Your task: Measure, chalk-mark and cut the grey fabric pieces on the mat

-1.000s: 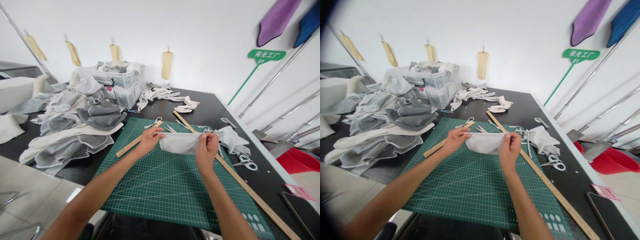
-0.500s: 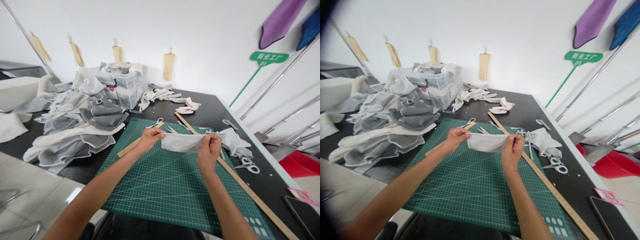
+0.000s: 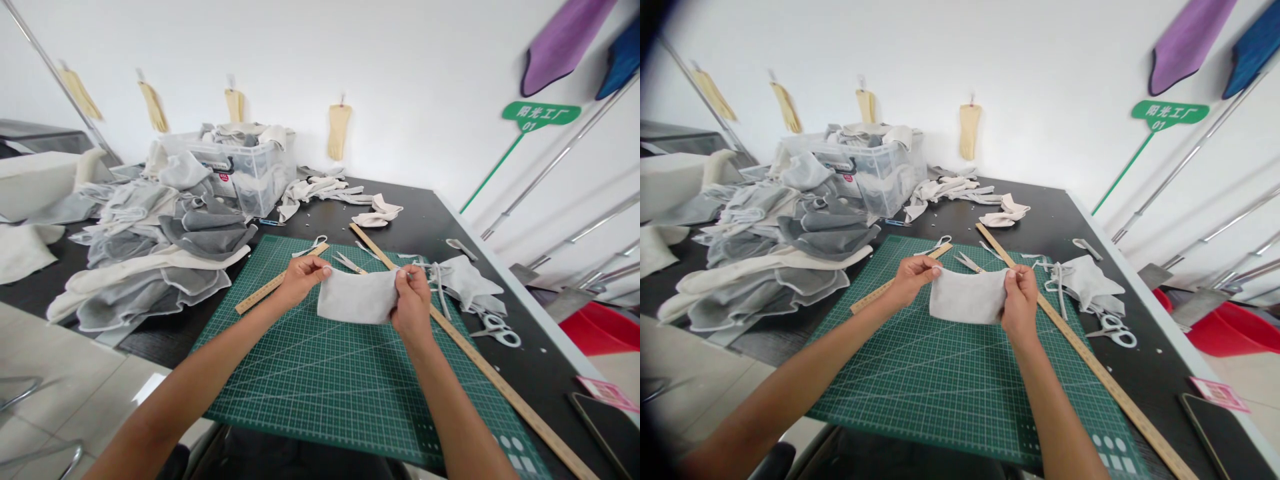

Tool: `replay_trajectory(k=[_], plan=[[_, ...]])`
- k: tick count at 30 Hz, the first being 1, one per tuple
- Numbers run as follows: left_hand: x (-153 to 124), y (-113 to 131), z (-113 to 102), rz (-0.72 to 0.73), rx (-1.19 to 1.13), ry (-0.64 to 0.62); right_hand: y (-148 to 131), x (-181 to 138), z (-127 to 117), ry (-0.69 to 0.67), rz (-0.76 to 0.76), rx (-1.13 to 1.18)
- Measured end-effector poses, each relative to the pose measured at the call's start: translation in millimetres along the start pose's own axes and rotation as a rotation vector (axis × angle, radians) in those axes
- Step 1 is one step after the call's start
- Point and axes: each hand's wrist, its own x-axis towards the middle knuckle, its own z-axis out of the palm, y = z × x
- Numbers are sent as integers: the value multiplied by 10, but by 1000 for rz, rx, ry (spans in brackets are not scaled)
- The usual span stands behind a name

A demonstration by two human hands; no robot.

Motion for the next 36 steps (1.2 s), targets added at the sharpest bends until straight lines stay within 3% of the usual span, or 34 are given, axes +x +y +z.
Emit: replay_trajectory(k=[3,6,8,12,15,19,22,28,36], plan=[[-10,-37,11,-231,-130,9,85,45,-40,-202,129,-37],[9,-130,12,-327,-145,127,198,72,-75,-124,-40,-307],[22,-194,11,-304,-76,179,236,62,-73,-55,-106,-390],[5,-243,47,-166,112,176,157,-43,11,-6,-78,-368],[-56,-209,119,-42,275,187,38,-181,127,-79,-36,-282],[-178,-136,240,62,443,149,-68,-388,290,-163,143,20],[-269,-104,331,54,443,97,-136,-523,373,-184,178,63],[-365,-91,460,-70,268,29,-250,-651,419,-194,3,-67],[-365,36,445,24,314,-31,-256,-635,409,-150,-19,-84]])
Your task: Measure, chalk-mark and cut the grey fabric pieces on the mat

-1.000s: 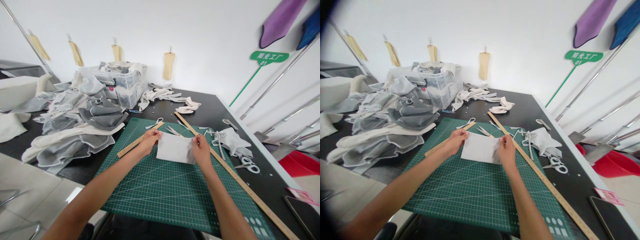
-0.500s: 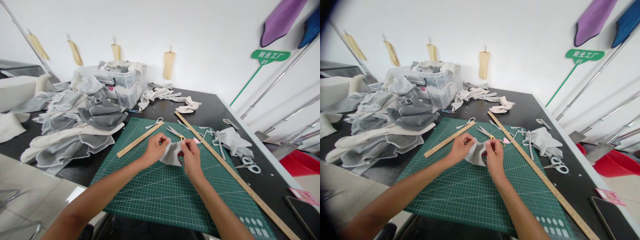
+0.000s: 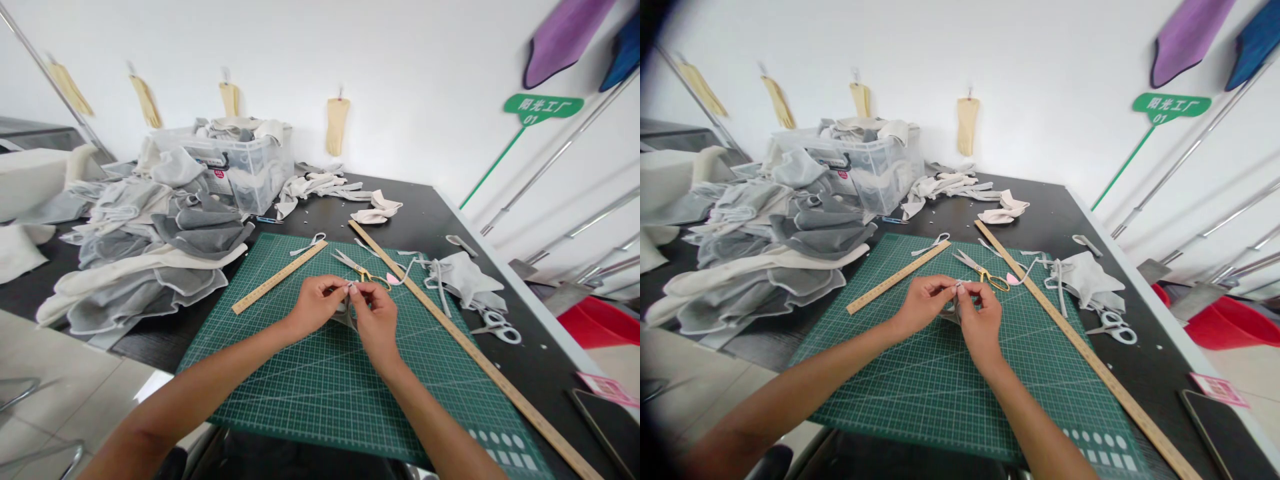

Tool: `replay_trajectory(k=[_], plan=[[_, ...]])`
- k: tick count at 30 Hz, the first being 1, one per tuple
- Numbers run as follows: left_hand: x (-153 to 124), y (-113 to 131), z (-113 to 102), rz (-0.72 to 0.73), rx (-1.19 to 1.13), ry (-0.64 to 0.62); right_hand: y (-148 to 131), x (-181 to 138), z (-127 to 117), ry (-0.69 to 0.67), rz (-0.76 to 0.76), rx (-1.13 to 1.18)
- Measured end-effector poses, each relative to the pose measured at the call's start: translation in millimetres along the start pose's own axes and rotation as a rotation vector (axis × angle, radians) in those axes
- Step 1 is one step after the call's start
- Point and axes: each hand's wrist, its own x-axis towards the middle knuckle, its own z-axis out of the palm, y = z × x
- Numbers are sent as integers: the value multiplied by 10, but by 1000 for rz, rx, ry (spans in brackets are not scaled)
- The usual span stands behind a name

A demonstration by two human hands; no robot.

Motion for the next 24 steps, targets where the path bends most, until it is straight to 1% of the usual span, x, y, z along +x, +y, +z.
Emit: replay_trajectory(k=[4,8,17,24], plan=[[9,-9,-9,57,10,15,11,9,-21,-3,-12,-12],[28,-30,-6,87,20,59,28,12,-33,-28,-25,-35],[27,-29,-9,50,-7,101,9,-14,-9,-45,-57,-52],[38,-37,-10,106,-34,123,-6,-48,15,-49,-121,-65]])
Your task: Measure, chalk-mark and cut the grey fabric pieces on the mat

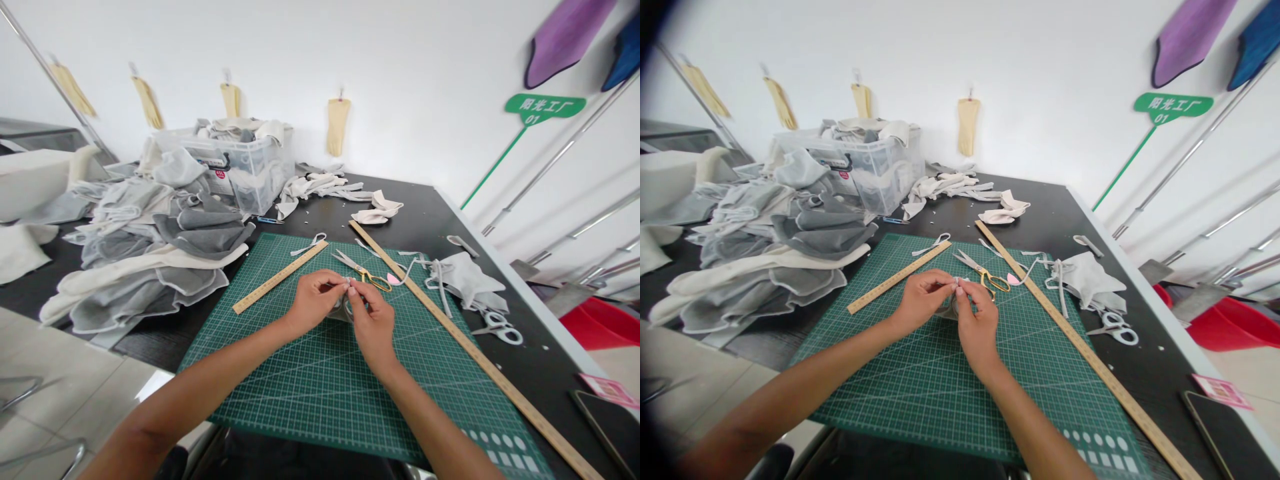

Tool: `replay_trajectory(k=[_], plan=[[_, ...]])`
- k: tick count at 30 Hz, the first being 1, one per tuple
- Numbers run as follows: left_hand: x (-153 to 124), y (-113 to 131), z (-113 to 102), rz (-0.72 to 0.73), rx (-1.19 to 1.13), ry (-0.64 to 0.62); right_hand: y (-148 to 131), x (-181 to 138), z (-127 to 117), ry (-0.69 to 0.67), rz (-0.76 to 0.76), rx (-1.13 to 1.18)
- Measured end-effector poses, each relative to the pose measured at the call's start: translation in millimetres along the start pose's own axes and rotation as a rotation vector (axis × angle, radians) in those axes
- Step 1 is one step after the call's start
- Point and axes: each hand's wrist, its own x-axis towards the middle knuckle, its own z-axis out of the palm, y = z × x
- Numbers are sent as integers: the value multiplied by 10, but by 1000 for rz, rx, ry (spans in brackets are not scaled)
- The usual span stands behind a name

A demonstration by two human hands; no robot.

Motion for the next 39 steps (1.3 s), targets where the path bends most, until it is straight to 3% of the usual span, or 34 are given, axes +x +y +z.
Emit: replay_trajectory(k=[6,11,15,18,21,24,27,29,35,39], plan=[[26,-13,-13,-3,-64,-13,-18,-3,-9,-61,-74,25],[72,-23,-48,-159,-172,-46,-53,6,-49,-123,-112,75],[103,-28,-81,-231,-239,-63,-37,3,-55,-177,-162,-28],[108,-61,-95,-216,-226,-74,-23,20,-77,-71,-109,-147],[107,-104,-97,-190,-220,-117,-12,97,-140,57,-167,-246],[105,-116,-96,-166,-215,-180,9,204,-214,-63,-249,-244],[102,-87,-100,-165,-187,-212,36,269,-251,-264,-211,-166],[102,-64,-105,-180,-152,-216,48,276,-253,-303,-185,-148],[128,-34,-139,-207,-86,-233,53,258,-261,-217,-111,-117],[143,-1,-148,-144,-137,-130,79,309,-325,-57,-37,54]])
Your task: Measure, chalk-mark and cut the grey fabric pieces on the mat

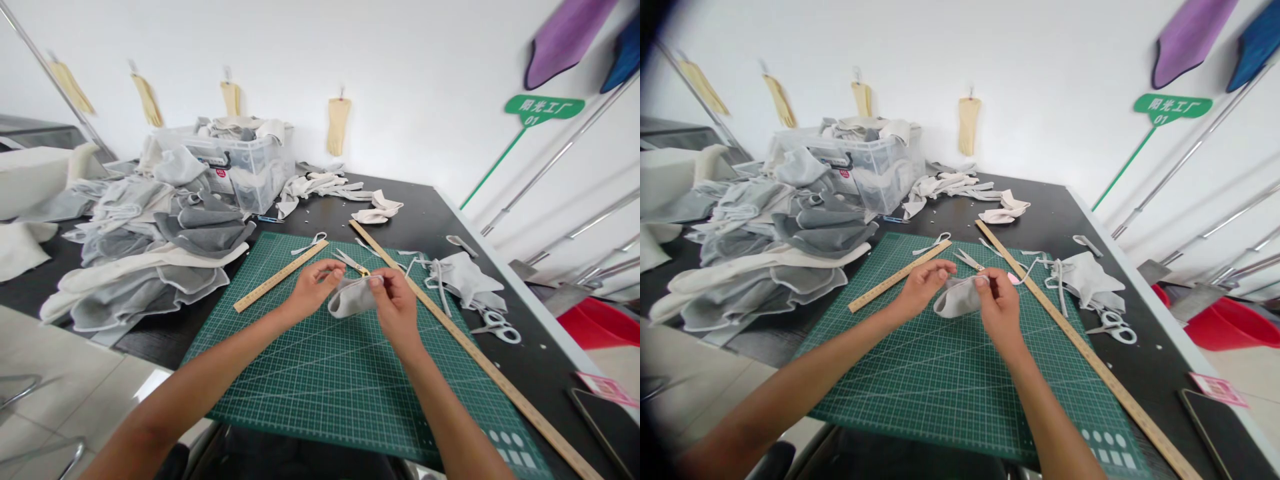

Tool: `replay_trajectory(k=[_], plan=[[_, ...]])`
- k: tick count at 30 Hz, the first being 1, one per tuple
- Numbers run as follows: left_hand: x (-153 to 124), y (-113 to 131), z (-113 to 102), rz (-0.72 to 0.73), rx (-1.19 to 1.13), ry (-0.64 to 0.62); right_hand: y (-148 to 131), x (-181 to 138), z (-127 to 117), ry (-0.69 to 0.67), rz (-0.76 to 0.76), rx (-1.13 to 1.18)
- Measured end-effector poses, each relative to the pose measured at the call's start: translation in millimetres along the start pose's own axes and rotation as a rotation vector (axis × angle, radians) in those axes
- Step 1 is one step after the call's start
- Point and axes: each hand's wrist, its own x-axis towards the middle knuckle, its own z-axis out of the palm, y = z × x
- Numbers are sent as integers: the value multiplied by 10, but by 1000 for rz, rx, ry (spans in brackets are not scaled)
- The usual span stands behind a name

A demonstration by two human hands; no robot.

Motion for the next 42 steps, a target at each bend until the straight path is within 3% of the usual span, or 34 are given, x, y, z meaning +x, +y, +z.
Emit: replay_trajectory(k=[3,6,8,14,17,22,27,30,35,38,42], plan=[[-24,-18,52,-91,-156,19,23,48,-42,171,-33,32],[-76,-92,155,-317,-287,-155,37,69,-52,273,-14,-19],[-115,-149,229,-366,-286,-214,50,68,-48,313,18,-112],[-213,-261,361,-184,-35,-119,153,52,-52,333,51,-419],[-244,-298,384,-178,-128,-103,184,52,-65,317,52,-449],[-253,-281,361,-194,-300,-45,160,65,-97,369,22,-451],[-249,-192,360,-236,-434,-149,141,64,-92,402,-4,-437],[-264,-208,391,-260,-393,-181,112,41,-63,422,-38,-401],[-283,-313,404,-339,-231,-83,43,2,-27,408,-66,-277],[-285,-345,404,-372,-284,-26,49,12,-40,420,-13,-209],[-288,-298,403,-399,-431,-45,70,46,-65,415,-10,-133]])
